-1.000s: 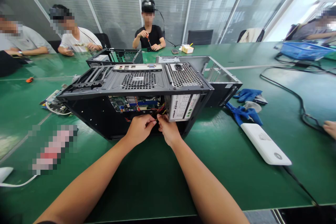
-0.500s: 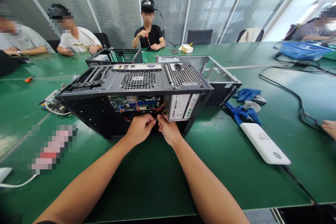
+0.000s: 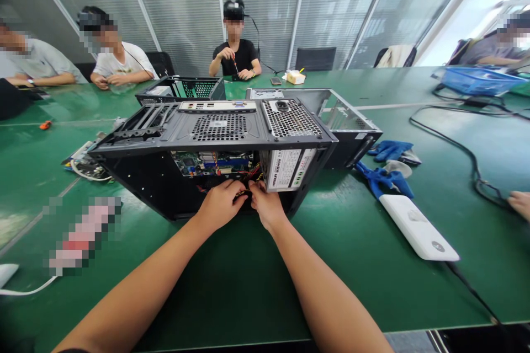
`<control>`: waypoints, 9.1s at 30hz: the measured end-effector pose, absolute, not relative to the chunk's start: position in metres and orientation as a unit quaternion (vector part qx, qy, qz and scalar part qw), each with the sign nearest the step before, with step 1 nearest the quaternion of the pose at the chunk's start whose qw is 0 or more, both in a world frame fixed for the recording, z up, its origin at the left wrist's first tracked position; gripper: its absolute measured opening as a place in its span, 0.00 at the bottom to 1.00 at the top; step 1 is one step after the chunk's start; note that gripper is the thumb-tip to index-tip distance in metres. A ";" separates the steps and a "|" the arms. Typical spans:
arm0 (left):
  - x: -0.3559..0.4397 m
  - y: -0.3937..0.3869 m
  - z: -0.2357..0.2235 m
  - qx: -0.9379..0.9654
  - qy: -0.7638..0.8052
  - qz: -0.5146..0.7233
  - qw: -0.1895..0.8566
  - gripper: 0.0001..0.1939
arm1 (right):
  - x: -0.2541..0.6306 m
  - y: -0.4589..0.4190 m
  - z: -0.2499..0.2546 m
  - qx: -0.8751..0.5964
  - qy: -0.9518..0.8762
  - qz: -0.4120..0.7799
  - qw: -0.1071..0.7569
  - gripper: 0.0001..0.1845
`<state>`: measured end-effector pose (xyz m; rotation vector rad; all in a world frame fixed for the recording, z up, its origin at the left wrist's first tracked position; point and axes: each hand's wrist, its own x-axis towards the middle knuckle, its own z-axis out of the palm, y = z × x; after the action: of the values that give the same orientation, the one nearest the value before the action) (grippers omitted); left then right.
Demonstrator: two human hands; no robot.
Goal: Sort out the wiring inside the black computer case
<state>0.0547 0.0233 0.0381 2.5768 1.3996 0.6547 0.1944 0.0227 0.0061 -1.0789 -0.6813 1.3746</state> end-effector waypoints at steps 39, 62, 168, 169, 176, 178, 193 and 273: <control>0.064 0.017 0.048 0.823 0.534 0.188 0.053 0.06 | 0.195 0.023 -0.002 -0.463 -0.321 0.579 0.589 0.26; 0.064 0.024 0.036 0.826 0.517 0.214 0.073 0.09 | 0.196 0.023 0.001 -0.453 -0.321 0.589 0.588 0.26; 0.087 0.036 0.033 0.799 0.527 0.253 0.140 0.07 | 0.198 0.025 0.008 -0.393 -0.191 0.600 0.670 0.23; 0.086 0.035 0.033 0.800 0.523 0.259 0.136 0.06 | 0.198 0.024 0.008 -0.391 -0.193 0.600 0.670 0.23; 0.080 0.026 0.036 0.812 0.502 0.277 0.104 0.01 | 0.197 0.024 0.004 -0.388 -0.232 0.607 0.654 0.23; 0.078 0.023 0.036 0.816 0.495 0.282 0.099 0.01 | 0.198 0.023 0.005 -0.387 -0.236 0.607 0.652 0.22; 0.080 0.033 0.033 0.619 0.492 0.311 0.527 0.09 | 0.201 0.022 0.003 -0.391 -0.265 0.615 0.631 0.26; 0.070 0.025 0.062 0.787 0.570 0.187 0.145 0.05 | 0.196 0.020 0.001 -0.468 -0.323 0.549 0.612 0.31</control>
<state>0.0702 0.0246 0.0616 2.2671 1.6433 0.5376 0.1958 0.0202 0.0012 -1.0792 -0.7456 1.2670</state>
